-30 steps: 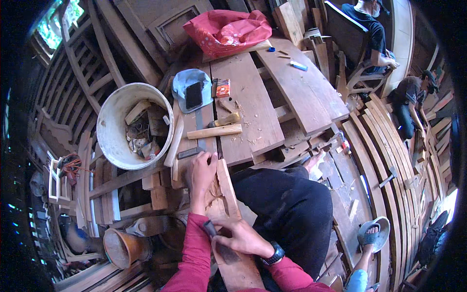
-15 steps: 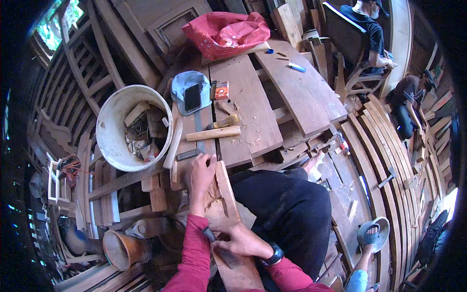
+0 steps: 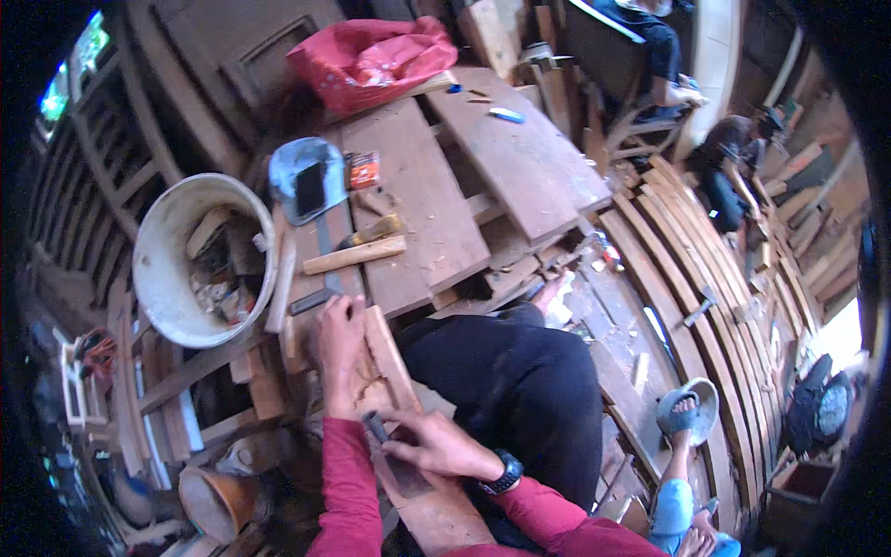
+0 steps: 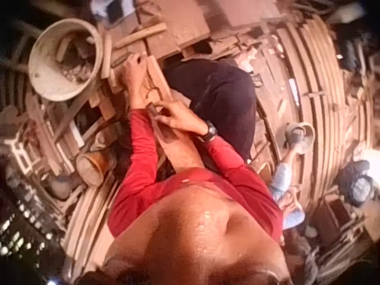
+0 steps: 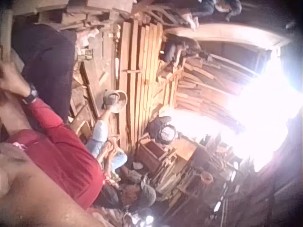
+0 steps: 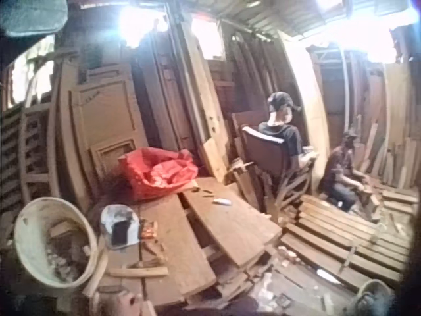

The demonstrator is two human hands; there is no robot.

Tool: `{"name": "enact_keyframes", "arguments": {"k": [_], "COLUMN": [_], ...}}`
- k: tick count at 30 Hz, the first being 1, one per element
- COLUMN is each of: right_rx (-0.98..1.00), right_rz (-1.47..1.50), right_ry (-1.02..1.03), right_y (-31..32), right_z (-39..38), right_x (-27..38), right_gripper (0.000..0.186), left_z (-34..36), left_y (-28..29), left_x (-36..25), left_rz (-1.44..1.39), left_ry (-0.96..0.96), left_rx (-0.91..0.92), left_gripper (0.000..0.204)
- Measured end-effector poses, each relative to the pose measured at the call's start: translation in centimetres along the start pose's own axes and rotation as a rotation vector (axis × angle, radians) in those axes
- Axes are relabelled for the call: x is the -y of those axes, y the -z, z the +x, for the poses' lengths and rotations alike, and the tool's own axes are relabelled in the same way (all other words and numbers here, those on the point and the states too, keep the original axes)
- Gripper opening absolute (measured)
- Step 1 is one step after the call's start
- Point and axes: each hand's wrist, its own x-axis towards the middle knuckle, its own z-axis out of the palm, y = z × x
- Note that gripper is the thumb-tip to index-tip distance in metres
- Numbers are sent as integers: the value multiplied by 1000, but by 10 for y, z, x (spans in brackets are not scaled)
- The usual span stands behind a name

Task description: The person carves a wooden board using a hand chisel before setting it down and picking up a phone.

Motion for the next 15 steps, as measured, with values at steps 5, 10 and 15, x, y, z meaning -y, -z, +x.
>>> {"name": "enact_keyframes", "arguments": {"k": [5, 10, 15], "right_rx": [123, 61, 137], "right_rz": [-14, -44, -284], "right_ry": [20, -12, 33], "right_y": [-9, -6, 6], "right_z": [2, 7, 14], "right_x": [-4, 3, 20], "right_gripper": [41, 40, 32], "left_z": [-1, 1, -1], "left_y": [4, 2, 2], "left_x": [0, 1, -3], "left_rz": [-17, -105, -194], "left_ry": [-51, -65, -56], "left_rx": [-14, 48, 90], "left_gripper": [40, 39, 37]}}
